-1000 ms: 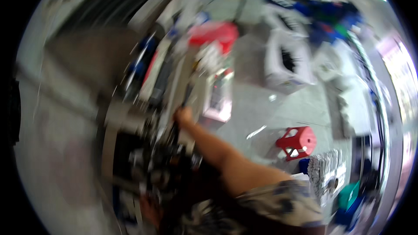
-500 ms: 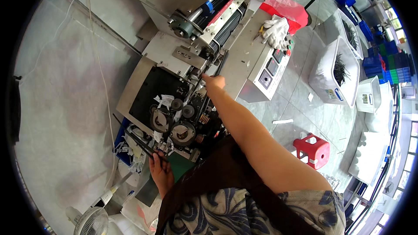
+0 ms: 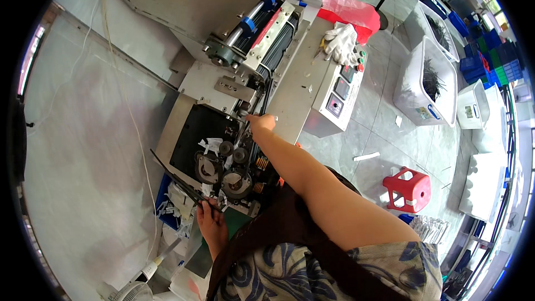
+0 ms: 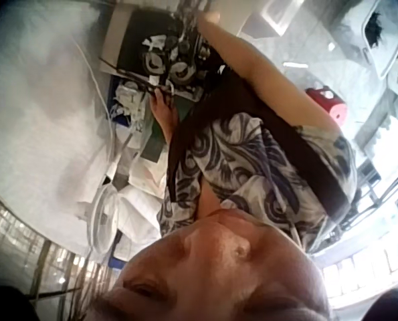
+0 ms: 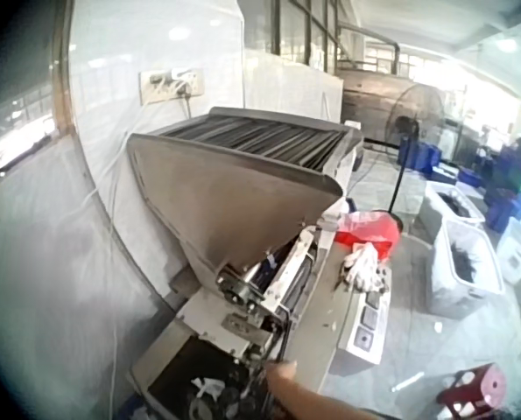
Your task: The person gathers bundles of black straws from a large white bin, carries them to a packaging machine, and places them onto the intake belt. They also collect individually wrapped straws from the machine output and place them into a separate white plastic bin, occasionally rearranging straws inside a large storage bag.
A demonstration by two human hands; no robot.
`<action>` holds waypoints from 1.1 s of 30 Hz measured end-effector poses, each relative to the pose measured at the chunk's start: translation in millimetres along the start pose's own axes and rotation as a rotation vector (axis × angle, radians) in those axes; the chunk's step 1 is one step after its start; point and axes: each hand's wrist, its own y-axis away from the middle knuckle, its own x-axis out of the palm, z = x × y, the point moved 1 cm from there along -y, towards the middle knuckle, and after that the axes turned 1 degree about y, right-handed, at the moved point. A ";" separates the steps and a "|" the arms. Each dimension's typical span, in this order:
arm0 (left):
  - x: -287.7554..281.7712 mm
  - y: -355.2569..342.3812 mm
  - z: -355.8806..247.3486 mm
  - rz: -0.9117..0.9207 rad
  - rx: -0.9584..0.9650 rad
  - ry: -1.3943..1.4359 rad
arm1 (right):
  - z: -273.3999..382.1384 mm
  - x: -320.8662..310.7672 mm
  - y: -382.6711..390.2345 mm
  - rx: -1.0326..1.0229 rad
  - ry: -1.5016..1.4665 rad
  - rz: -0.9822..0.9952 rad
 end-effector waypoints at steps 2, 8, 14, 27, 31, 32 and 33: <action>0.2 0.8 2.1 -0.007 0.013 0.015 | 1.8 -1.0 -0.8 0.038 -0.013 0.000; -2.4 1.2 10.0 0.002 0.002 0.026 | -9.3 3.0 2.5 0.036 -0.089 -0.023; 2.4 3.6 7.9 0.008 -0.022 0.036 | 0.3 2.5 -11.8 0.033 -0.119 0.029; 5.6 0.1 3.2 0.050 -0.007 0.029 | -0.3 -15.5 13.9 0.002 -0.183 0.155; 16.6 0.9 -0.3 0.089 0.017 0.021 | 43.6 -43.9 -8.7 -0.151 -0.270 0.037; 25.5 2.6 1.3 0.097 0.009 0.026 | 44.2 -54.0 -44.3 -0.287 -0.200 -0.126; 28.5 2.6 1.2 0.114 -0.002 0.024 | 55.4 -64.1 -58.8 -0.297 -0.222 -0.193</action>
